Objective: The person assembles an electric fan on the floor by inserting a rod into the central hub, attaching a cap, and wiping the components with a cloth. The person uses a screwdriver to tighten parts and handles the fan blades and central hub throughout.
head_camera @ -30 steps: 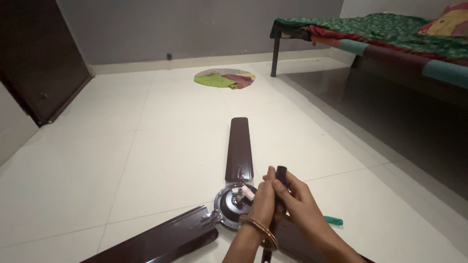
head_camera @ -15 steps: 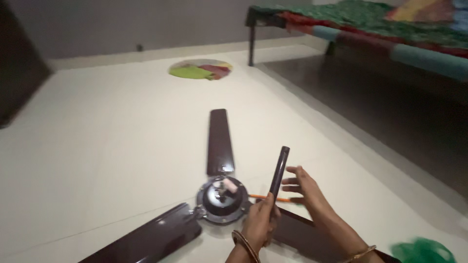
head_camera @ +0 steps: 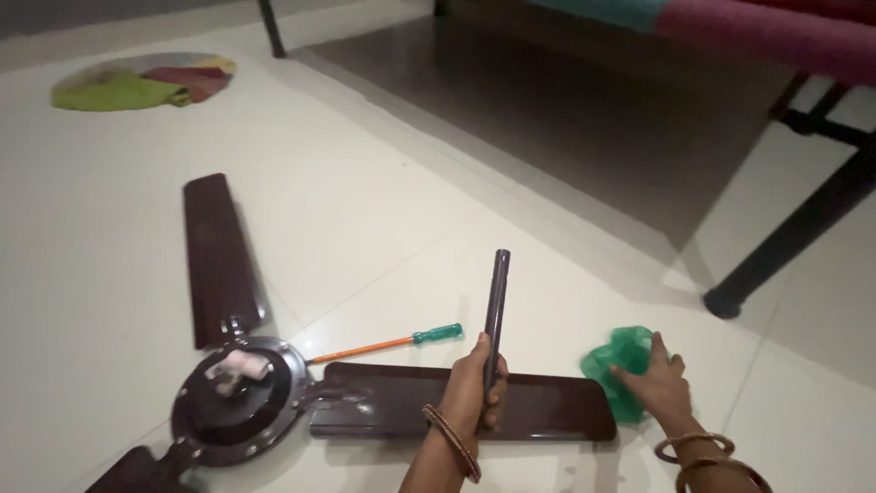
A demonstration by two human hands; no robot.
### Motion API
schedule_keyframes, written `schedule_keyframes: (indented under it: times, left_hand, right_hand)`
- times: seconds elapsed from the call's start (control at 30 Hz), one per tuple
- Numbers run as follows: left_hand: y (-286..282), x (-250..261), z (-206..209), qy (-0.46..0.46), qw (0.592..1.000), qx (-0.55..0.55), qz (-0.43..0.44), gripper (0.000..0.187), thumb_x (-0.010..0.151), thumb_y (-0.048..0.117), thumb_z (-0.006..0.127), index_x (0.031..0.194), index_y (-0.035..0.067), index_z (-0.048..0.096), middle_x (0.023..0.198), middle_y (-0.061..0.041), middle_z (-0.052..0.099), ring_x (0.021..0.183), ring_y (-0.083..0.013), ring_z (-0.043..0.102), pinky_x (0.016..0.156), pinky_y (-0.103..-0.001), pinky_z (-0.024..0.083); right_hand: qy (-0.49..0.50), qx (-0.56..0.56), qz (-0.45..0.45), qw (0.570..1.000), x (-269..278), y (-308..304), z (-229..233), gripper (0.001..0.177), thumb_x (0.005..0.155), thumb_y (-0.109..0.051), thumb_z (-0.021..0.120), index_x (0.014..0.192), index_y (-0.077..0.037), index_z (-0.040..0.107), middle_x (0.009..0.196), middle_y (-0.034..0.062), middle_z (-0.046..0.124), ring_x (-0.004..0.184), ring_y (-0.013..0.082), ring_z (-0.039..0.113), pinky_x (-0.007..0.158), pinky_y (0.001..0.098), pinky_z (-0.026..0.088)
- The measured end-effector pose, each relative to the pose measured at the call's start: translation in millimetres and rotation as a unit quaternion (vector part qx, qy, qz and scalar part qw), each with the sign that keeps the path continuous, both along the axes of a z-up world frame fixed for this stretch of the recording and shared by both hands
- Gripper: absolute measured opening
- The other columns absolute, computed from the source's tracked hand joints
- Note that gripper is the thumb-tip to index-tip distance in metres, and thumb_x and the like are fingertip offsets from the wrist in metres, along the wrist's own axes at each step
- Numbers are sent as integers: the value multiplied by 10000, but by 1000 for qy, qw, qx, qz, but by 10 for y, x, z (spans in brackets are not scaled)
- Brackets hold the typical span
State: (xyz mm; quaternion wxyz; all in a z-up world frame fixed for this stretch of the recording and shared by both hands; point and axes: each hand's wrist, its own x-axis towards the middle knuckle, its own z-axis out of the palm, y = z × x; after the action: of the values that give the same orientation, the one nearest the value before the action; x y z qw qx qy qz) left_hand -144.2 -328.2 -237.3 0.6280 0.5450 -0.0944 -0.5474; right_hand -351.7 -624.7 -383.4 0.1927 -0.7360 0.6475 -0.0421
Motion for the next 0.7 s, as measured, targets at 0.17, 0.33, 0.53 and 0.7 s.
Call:
schedule_keyframes:
  times: [0.17,0.33,0.53,0.7]
  left_hand:
    - [24,46,-64,29,999,6,-41,579,1045,575,304,856,110,593,455,53,330,310,-90,284,311,-288,229]
    - [348,197,-241,66,996,-49,-23,568,1071,566,328,889,105,607,468,53,336,315,-80,287,309,-274,234]
    - [785,260,-410,158,978,-131,47,562,1038,625,353,858,117,512,475,20,347,303,-116,299,305,-299,265]
    - [1116,135,-365,100,975,-152,130,550,1039,606,377,829,118,518,472,17,364,304,-112,317,298,-296,239]
  right_hand:
    - [100,-27,87,991,-120,-67,-354,784,845,-382,722,1562,-307,412,1450,195,536,1219,389,661,1027,471,566]
    - [-21,-45,71,996,163,-83,-89,420,871,-147,696,1286,-95,726,1187,189,780,1072,337,748,989,444,586]
    - [-503,50,81,859,1246,673,982,374,973,-109,504,1309,6,621,1111,179,698,930,252,687,774,411,582]
    - [-587,278,125,750,1876,2186,1627,381,946,-251,553,1206,22,607,999,137,651,827,250,630,740,421,550]
